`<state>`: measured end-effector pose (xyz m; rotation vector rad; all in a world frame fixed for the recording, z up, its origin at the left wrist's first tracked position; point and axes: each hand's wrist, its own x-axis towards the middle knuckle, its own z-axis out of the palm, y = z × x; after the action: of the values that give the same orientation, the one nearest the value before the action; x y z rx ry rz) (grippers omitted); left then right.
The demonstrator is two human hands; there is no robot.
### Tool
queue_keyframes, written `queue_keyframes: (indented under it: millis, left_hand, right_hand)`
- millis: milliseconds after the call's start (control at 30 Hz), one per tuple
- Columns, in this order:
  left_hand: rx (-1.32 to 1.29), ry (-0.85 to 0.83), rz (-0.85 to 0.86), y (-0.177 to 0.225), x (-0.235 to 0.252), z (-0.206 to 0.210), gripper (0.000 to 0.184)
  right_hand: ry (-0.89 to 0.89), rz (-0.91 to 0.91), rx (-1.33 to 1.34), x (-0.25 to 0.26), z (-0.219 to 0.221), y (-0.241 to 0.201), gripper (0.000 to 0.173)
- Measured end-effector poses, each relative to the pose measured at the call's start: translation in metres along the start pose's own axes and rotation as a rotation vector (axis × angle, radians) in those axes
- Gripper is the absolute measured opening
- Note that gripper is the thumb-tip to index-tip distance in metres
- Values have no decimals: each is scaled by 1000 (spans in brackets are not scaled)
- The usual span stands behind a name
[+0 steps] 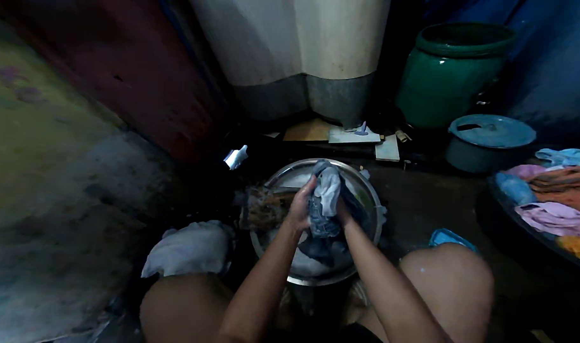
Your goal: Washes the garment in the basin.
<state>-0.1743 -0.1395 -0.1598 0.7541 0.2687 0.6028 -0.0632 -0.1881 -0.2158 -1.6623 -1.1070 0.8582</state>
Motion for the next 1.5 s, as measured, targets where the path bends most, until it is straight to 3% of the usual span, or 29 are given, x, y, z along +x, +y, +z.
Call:
queue_keyframes:
  millis: [133,233,333,433,533,600,667,767,867,933,967,1000,1033,1067,1167,1233,1300,1367,1500]
  left_hand:
    - [78,-63,-63,-5,1,14,43]
    - [-25,-61,-43,-10,6,8,45]
    - [-108,-20,-8,-8,13,-7,52]
    - [52,260,-83,9,20,-21,46]
    - [358,603,-193,32,23,-37,31]
    - [466,753,-202,42,21,-66,35]
    - [566,824,-232,42,18,-102,41]
    - [795,780,-333,31,-5,-136,58]
    - [616,890,-346,5,-37,-138,49]
    - [480,694,-428,-1,-68,-115,41]
    - [467,481,-481,-4,-84,-107,52]
    - [488,281,-529,-9,-94,-99,75]
    - [540,149,-575,-14,-98,-91,98]
    - [621,101,-601,-20,-96,-83,107]
    - [825,369,-557,-37,-70,-67,76]
    - [864,619,-395,-55,-55,-90,76]
    - [706,796,-205,-70,-54,-127,57]
    - [500,872,-99,-69,-61,-149,32]
    - [353,805,-139,-18,-78,-124,29]
  right_hand:
    - [-36,421,280,-25,18,47,33]
    - [-51,473,408,-34,13,28,30]
    - [-64,345,415,-21,22,22,33]
    - [6,292,396,-14,34,14,37]
    - [112,457,420,-5,36,2,44]
    - [251,585,675,7,37,-2,50]
    - [336,610,938,18,32,-9,47]
    - [428,535,1165,27,22,-24,37]
    - [536,464,1273,31,12,-35,38]
    - [565,425,1327,32,8,-43,43]
    - [567,396,1347,33,9,-45,43]
    - [555,365,1367,33,13,-45,43]
    - [537,344,1378,31,18,-46,43]
    - [513,340,1378,27,25,-48,44]
    - [434,412,1318,7,46,-63,46]
    - [371,443,1291,-1,48,-74,40]
    - [317,428,1268,-1,35,-80,32]
    - [287,368,1270,6,10,-76,30]
    - [297,242,1198,30,-21,-37,29]
